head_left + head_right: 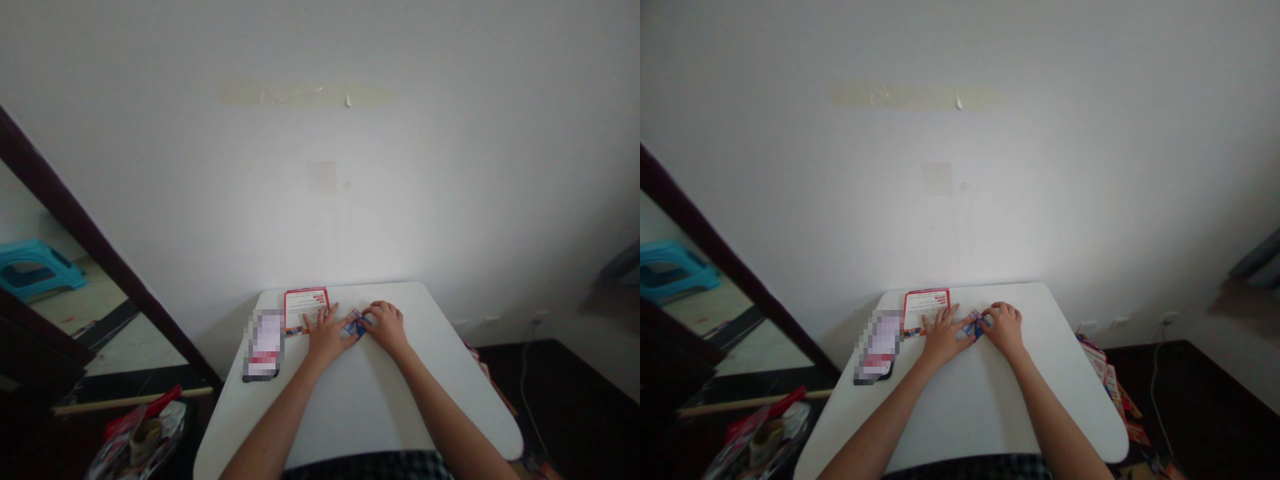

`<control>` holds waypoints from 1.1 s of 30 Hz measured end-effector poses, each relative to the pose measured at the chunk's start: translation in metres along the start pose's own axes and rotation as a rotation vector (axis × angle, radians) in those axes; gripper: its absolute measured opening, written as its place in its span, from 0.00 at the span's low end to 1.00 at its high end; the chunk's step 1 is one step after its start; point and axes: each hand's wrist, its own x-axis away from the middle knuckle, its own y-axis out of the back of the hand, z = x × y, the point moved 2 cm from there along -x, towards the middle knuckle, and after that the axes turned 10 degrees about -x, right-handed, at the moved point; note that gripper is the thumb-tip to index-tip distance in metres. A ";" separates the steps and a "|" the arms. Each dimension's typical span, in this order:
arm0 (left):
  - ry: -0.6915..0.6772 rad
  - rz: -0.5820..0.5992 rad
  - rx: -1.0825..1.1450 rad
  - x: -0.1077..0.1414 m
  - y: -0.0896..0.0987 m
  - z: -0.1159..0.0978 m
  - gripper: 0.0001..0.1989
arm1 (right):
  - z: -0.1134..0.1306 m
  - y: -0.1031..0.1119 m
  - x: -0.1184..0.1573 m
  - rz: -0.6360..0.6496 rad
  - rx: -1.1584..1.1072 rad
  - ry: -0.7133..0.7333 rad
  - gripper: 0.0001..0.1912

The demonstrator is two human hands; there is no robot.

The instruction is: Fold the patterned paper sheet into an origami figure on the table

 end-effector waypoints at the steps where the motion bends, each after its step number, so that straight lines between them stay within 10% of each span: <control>1: -0.003 -0.003 -0.001 0.000 0.000 0.000 0.27 | 0.000 0.000 0.000 -0.001 -0.002 0.006 0.13; 33: -0.022 -0.010 -0.055 0.000 -0.002 0.002 0.26 | -0.003 0.000 0.001 0.096 -0.035 0.047 0.16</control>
